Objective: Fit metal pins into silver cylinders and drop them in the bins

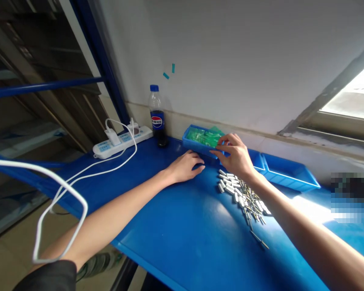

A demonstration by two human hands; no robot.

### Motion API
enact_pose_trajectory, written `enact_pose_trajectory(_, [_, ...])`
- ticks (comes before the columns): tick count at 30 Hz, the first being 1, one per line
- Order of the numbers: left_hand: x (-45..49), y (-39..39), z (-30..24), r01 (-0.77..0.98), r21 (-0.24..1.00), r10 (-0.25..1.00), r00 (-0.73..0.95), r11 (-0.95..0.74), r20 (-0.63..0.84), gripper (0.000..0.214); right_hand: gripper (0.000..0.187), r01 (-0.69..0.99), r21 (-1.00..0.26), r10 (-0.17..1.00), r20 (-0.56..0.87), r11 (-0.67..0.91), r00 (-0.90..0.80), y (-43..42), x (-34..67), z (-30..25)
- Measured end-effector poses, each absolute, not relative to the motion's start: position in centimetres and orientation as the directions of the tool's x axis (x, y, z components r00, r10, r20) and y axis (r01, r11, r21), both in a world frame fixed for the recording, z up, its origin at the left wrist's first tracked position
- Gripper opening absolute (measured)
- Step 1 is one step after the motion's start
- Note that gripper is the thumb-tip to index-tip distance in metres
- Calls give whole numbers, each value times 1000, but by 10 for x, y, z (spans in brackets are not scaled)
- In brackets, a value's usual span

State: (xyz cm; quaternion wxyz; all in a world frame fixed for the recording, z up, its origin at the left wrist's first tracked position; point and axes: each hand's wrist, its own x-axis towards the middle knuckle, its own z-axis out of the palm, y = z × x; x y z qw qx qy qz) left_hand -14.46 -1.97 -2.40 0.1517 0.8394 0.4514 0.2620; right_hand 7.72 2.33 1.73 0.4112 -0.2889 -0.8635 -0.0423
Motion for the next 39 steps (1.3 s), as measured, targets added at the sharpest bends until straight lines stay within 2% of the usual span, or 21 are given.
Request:
enact_pose_trajectory(2, [-140,-22,-24,580,671,880,394,-463,266,40,15,522,-205,458,785,828,-417,8,80,29])
enact_pose_trajectory(3, [-137,-24,-23,473,795,910,347,-380,228,47,14,518,-223,462,793,826,-397,-1,83,35])
enact_pose_trajectory(4, [-133,-26,-22,310,906,932,307,-289,192,52,13,510,-232,466,791,828,-397,-9,86,40])
enact_pose_trajectory(5, [-128,-27,-21,126,968,924,346,-217,162,56,13,496,-231,458,791,837,-404,-17,90,44])
enact_pose_trajectory(7, [-118,-32,-16,-184,976,910,372,-121,182,59,10,476,-235,462,769,847,-442,-30,98,48])
enact_pose_trajectory(8, [-113,-35,-13,-280,956,910,368,-87,191,59,10,477,-238,467,762,846,-449,-36,101,50])
enact_pose_trajectory(10, [-105,-40,-7,-355,934,935,314,-45,165,60,10,515,-239,487,765,823,-423,-48,108,52])
enact_pose_trajectory(11, [-101,-44,-5,-359,933,947,287,-35,146,62,16,548,-232,495,772,803,-398,-54,111,53])
enact_pose_trajectory(13, [-93,-50,0,-346,938,954,268,-35,134,64,39,635,-191,507,782,749,-363,-68,113,57])
enact_pose_trajectory(15, [-87,-56,3,-317,947,948,284,-46,141,59,61,678,-142,526,749,721,-403,-82,112,61])
enact_pose_trajectory(17, [-82,-60,6,-286,955,931,323,-72,167,57,68,687,-137,557,705,714,-438,-91,111,64])
enact_pose_trajectory(19, [-77,-62,8,-295,946,905,354,-134,238,57,65,680,-174,596,661,713,-456,-94,111,64])
enact_pose_trajectory(22, [-73,-60,12,-253,952,890,373,-174,262,62,57,640,-268,627,646,721,-436,-86,119,60])
enact_pose_trajectory(26, [-76,-48,21,-40,958,856,440,-284,272,65,55,621,-271,597,694,735,-403,-71,138,48])
enact_pose_trajectory(29, [-79,-38,30,78,909,785,539,-409,306,65,58,595,-236,550,720,768,-424,-65,152,35])
enact_pose_trajectory(34, [-75,-30,52,316,795,786,542,-518,296,91,49,572,-250,537,737,781,-410,-60,166,8])
enact_pose_trajectory(39, [-59,-29,76,451,680,770,577,-578,271,96,23,592,-281,545,770,756,-331,-63,173,-8])
